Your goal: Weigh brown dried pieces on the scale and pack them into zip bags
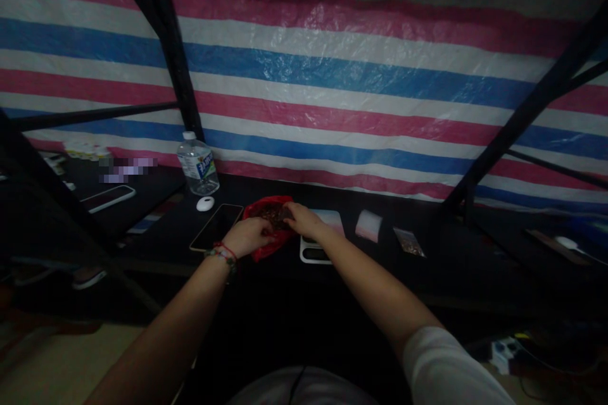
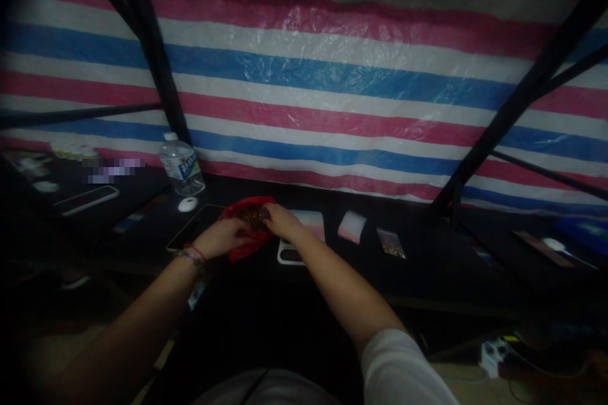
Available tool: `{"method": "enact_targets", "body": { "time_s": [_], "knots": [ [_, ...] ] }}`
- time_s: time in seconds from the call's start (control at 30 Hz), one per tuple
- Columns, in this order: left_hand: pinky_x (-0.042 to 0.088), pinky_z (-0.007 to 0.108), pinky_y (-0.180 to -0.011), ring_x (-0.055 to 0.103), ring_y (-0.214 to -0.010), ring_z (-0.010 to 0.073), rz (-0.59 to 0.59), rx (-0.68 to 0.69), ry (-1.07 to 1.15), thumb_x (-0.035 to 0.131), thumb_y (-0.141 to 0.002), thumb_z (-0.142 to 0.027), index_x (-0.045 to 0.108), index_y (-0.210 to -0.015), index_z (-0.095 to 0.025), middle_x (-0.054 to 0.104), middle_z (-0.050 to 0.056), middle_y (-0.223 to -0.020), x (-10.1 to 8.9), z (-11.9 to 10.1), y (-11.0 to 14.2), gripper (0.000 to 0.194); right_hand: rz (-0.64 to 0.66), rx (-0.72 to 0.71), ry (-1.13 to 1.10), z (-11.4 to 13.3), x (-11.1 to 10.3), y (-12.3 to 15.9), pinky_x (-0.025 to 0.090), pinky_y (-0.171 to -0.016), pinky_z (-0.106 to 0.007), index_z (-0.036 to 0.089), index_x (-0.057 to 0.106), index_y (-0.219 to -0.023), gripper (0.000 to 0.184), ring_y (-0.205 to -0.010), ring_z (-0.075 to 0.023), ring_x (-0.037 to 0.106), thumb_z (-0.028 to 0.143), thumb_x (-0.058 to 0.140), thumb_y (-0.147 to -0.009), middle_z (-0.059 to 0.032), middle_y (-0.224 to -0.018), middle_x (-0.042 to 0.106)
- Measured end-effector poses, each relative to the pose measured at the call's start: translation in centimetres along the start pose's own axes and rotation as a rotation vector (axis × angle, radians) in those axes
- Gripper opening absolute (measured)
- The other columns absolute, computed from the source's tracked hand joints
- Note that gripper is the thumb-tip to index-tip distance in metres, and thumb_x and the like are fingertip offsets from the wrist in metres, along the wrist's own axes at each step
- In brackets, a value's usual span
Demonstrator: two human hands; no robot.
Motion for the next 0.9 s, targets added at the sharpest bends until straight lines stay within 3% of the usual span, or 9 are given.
{"method": "enact_targets", "body": {
  "time_s": [0.2,0.33,0.43,0.5,0.67,0.7,0.77,0.83,0.9],
  "knots": [
    [0.042,0.027,-0.067,0.062,-0.075,0.0184,-0.011,0.001,-0.066,0.037,-0.089,-0.033,0.062,-0.093,-0.020,0.068,0.008,-0.090,-0.8,0.6,0.1,0.028,0.037,0.052,0.109,-1.8,-0.1,-0.6,0.041,-0.092,-0.034,0.016,0.049,-0.116,0.033,-0.108,-0.0199,0.055,0.018,0.054,-0.084,-0.0116,-0.116,0.058],
    [0.043,0.026,-0.067,0.062,-0.080,0.0194,0.045,0.057,-0.034,0.053,-0.079,-0.043,0.061,-0.095,-0.023,0.068,0.004,-0.091,-0.6,0.0,0.6,0.027,0.036,0.023,0.138,-1.9,-0.3,-0.8,0.041,-0.093,-0.035,0.013,0.047,-0.119,0.035,-0.108,-0.0207,0.054,0.019,0.051,-0.085,-0.0143,-0.117,0.057],
    [0.043,0.026,-0.071,0.062,-0.083,0.0193,0.080,0.050,-0.053,0.054,-0.077,-0.032,0.064,-0.094,-0.025,0.068,0.004,-0.092,-0.6,-0.1,0.8,0.021,0.037,0.020,0.129,-2.0,-0.5,-1.1,0.041,-0.093,-0.035,0.012,0.046,-0.121,0.037,-0.109,-0.0210,0.054,0.019,0.051,-0.085,-0.0149,-0.118,0.056],
    [0.043,0.027,-0.076,0.062,-0.086,0.0191,0.022,0.046,-0.082,0.047,-0.081,-0.026,0.066,-0.091,-0.024,0.068,0.004,-0.095,-1.8,-0.1,0.8,0.022,0.016,0.008,0.117,-1.9,-1.0,-1.3,0.040,-0.094,-0.035,0.012,0.046,-0.123,0.039,-0.111,-0.0212,0.053,0.018,0.051,-0.085,-0.0152,-0.120,0.055],
    [0.041,0.030,-0.088,0.059,-0.096,0.0203,-0.259,0.072,-0.071,0.038,-0.086,-0.027,0.067,-0.097,-0.021,0.066,0.006,-0.104,-7.1,-1.3,1.8,0.031,-0.137,-0.070,0.062,-0.6,-3.6,-1.5,0.039,-0.096,-0.035,0.011,0.044,-0.126,0.042,-0.116,-0.0212,0.048,0.018,0.051,-0.085,-0.0155,-0.125,0.052],
    [0.041,0.030,-0.089,0.058,-0.097,0.0201,-0.243,0.085,-0.054,0.039,-0.085,-0.027,0.067,-0.096,-0.021,0.066,0.006,-0.103,-7.2,-1.7,2.0,0.030,-0.155,-0.078,0.054,-0.3,-3.8,-1.4,0.038,-0.097,-0.035,0.011,0.043,-0.126,0.043,-0.116,-0.0209,0.048,0.018,0.051,-0.085,-0.0151,-0.125,0.052],
    [0.043,0.027,-0.086,0.060,-0.093,0.0189,-0.078,0.127,-0.009,0.044,-0.083,-0.026,0.069,-0.092,-0.022,0.068,0.004,-0.099,-5.7,-2.5,2.2,0.027,-0.136,-0.081,0.063,0.0,-3.7,-1.1,0.039,-0.095,-0.035,0.013,0.043,-0.127,0.044,-0.113,-0.0204,0.050,0.019,0.052,-0.084,-0.0139,-0.123,0.053],
    [0.044,0.025,-0.079,0.061,-0.084,0.0169,0.124,0.170,0.028,0.046,-0.082,-0.027,0.069,-0.085,-0.023,0.069,0.002,-0.089,-3.3,-3.4,2.5,0.024,-0.041,-0.075,0.114,0.2,-2.6,-0.7,0.041,-0.091,-0.034,0.014,0.048,-0.122,0.040,-0.107,-0.0203,0.054,0.020,0.055,-0.083,-0.0123,-0.117,0.057],
    [0.045,0.024,-0.076,0.061,-0.079,0.0161,0.173,0.197,0.040,0.045,-0.084,-0.028,0.069,-0.084,-0.023,0.069,0.002,-0.085,-2.1,-3.9,2.4,0.025,0.068,-0.063,0.190,0.0,-1.5,-0.5,0.043,-0.085,-0.032,0.015,0.054,-0.113,0.033,-0.099,-0.0204,0.058,0.022,0.058,-0.081,-0.0108,-0.108,0.061]
  ]
}}
Point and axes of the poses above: each hand's wrist, its own y-axis away from the middle knuckle, its own x-axis out of the palm, z = x × y, the point moved 10 cm from there along -y, towards the middle knuckle
